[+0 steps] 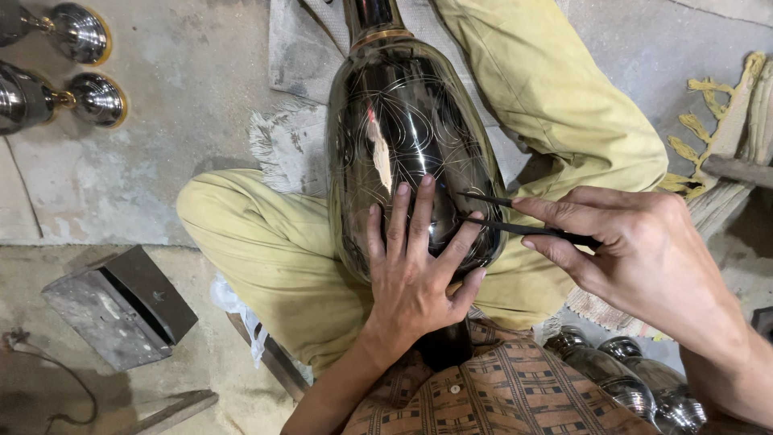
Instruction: The person holds a dark metallic vase on their lap and uses a small pointed tool to engrave fine curved lines into its surface. They rotate the vase slightly to access different areas while continuing to carve the pattern.
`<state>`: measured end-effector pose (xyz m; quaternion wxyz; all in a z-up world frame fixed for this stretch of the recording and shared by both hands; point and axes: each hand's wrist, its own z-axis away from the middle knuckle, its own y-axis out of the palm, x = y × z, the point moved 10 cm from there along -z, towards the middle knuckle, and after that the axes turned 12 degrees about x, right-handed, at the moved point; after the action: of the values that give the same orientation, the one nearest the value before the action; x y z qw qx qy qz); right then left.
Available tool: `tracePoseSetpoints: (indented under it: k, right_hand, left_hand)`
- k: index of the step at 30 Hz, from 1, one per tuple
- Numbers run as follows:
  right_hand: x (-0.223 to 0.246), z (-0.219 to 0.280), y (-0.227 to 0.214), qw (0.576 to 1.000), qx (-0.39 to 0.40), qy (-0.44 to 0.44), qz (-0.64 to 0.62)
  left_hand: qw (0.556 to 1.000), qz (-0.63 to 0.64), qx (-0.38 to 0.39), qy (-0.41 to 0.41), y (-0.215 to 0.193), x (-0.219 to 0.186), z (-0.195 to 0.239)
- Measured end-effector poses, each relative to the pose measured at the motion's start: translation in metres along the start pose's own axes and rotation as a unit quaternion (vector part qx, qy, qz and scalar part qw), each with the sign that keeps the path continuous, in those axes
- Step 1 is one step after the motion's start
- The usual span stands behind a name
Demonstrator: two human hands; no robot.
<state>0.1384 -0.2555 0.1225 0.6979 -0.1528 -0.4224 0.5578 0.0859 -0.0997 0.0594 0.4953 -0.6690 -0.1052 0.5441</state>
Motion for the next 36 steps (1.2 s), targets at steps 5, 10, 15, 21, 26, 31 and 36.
tracePoseSetpoints:
  k: [5, 10, 15, 21, 26, 31, 36]
  right_hand:
    - [0.002, 0.000, -0.002, 1.000, -0.005, -0.012, 0.012]
    - [0.003, 0.000, -0.002, 1.000, -0.004, -0.015, 0.010]
    - [0.008, 0.001, -0.005, 0.999, -0.016, -0.033, 0.017]
    - [0.006, 0.000, -0.003, 1.000, 0.000, -0.018, 0.020]
    - [0.009, 0.002, -0.004, 1.000, -0.005, -0.022, 0.014]
    - [0.010, 0.003, -0.006, 0.999, -0.015, -0.029, 0.011]
    - [0.010, 0.003, -0.005, 0.999, -0.017, -0.039, 0.026]
  left_hand:
    - [1.000, 0.003, 0.006, -0.002, 0.000, 0.000, 0.000]
    - [1.000, 0.004, 0.007, -0.002, -0.001, 0.000, 0.000]
    - [1.000, 0.002, 0.006, -0.004, -0.002, 0.000, -0.001]
    - [1.000, 0.000, 0.006, -0.002, -0.002, 0.000, -0.001]
    - [1.000, 0.005, 0.006, -0.001, -0.002, 0.000, 0.000]
    - [1.000, 0.005, 0.006, 0.000, -0.002, 0.000, -0.001]
    - [1.000, 0.007, 0.008, -0.003, -0.004, 0.000, 0.000]
